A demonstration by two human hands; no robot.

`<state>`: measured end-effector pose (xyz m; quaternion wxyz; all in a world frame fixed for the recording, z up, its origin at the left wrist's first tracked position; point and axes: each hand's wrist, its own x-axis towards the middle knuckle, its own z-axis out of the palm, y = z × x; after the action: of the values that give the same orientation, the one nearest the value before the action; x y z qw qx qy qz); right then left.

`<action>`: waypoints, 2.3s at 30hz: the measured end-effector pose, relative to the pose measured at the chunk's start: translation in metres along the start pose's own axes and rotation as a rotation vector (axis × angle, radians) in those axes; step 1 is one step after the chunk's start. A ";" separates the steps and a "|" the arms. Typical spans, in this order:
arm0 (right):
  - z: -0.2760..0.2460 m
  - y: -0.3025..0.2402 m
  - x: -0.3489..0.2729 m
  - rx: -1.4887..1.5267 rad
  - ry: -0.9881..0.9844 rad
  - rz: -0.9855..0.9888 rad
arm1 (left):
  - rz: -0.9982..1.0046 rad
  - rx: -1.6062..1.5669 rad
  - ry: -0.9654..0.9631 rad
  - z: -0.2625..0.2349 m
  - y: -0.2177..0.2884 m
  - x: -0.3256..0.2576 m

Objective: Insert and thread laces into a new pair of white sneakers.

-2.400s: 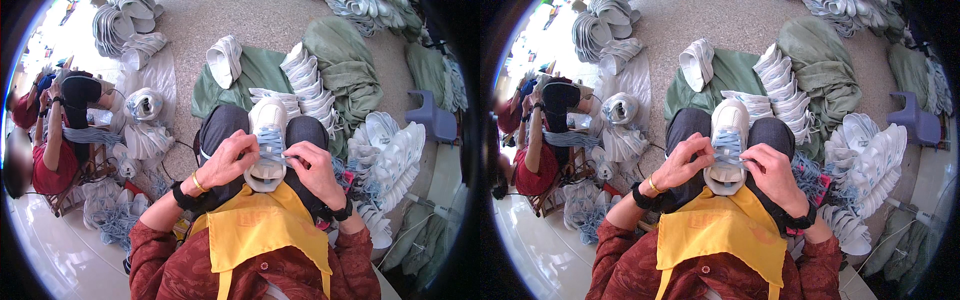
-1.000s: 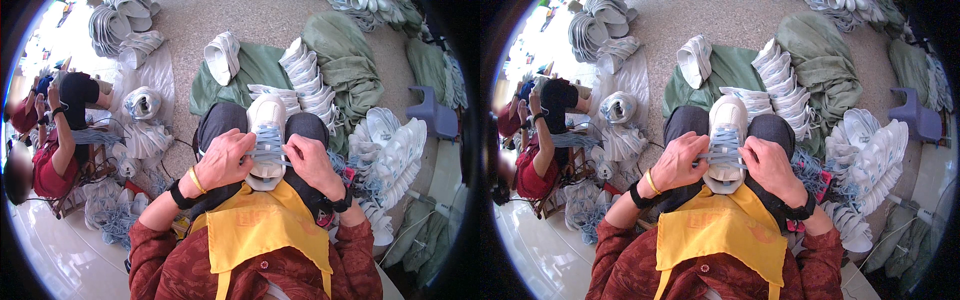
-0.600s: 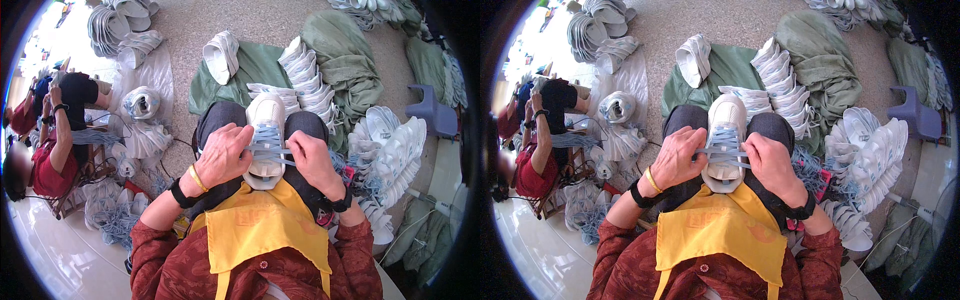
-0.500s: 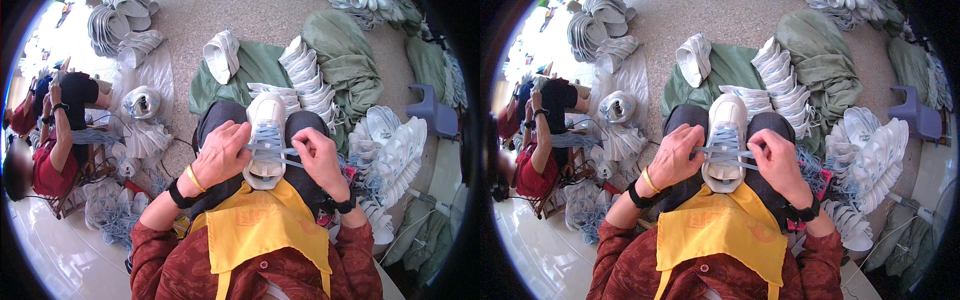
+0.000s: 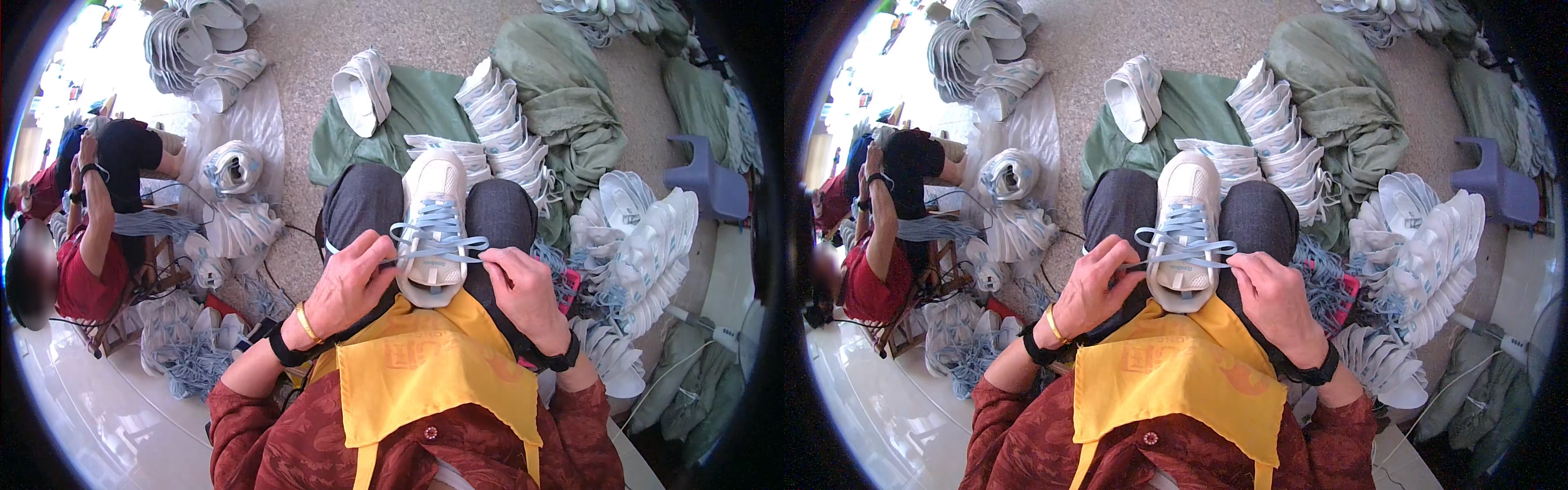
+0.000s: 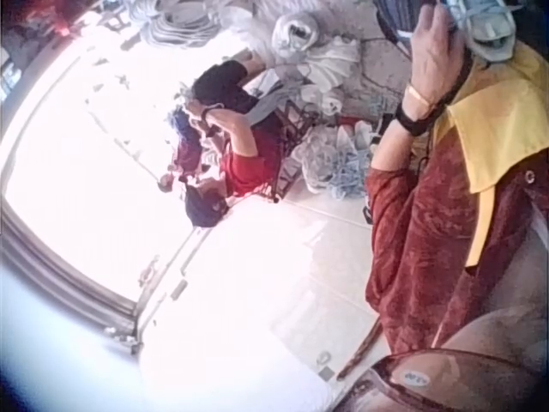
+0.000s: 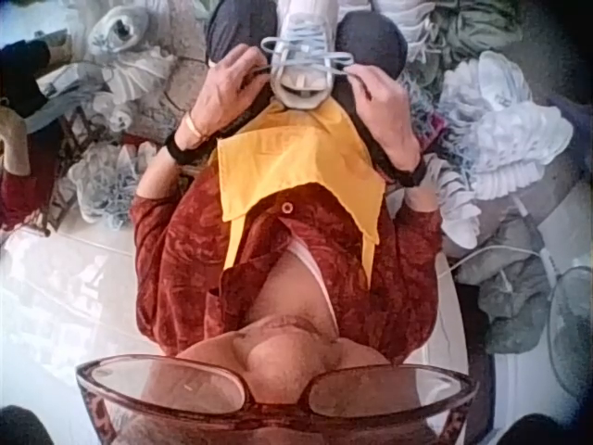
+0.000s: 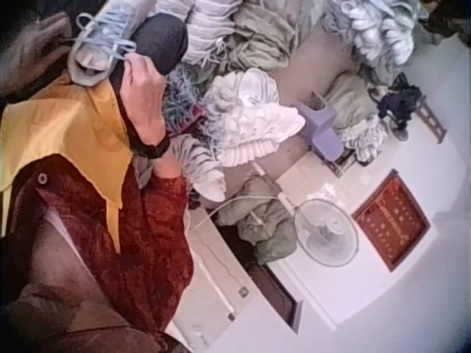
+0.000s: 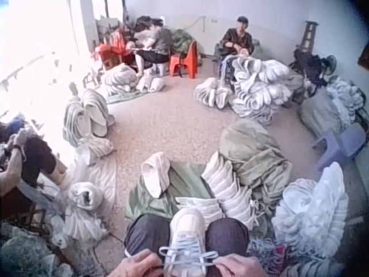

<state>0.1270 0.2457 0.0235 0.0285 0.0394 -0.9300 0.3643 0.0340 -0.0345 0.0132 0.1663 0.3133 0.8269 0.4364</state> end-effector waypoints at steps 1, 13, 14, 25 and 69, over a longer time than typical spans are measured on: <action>-0.001 -0.001 0.001 -0.030 0.003 0.000 | 0.001 0.001 0.002 -0.001 -0.002 0.000; -0.046 0.009 -0.014 -0.080 0.070 0.140 | 0.127 0.259 0.011 -0.033 -0.018 -0.002; -0.050 0.013 -0.018 -0.092 0.069 0.180 | 0.105 0.268 0.000 -0.036 -0.018 -0.005; -0.069 0.042 -0.046 -0.039 0.044 0.426 | 0.063 0.276 -0.001 -0.062 -0.021 -0.034; -0.060 0.017 0.044 1.073 -0.109 0.593 | -0.235 -0.395 0.095 -0.075 0.004 0.044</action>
<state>0.0835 0.2967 0.0596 -0.1457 -0.1937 -0.5885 0.7714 -0.0386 -0.0500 0.0592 0.2351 0.1555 0.7629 0.5818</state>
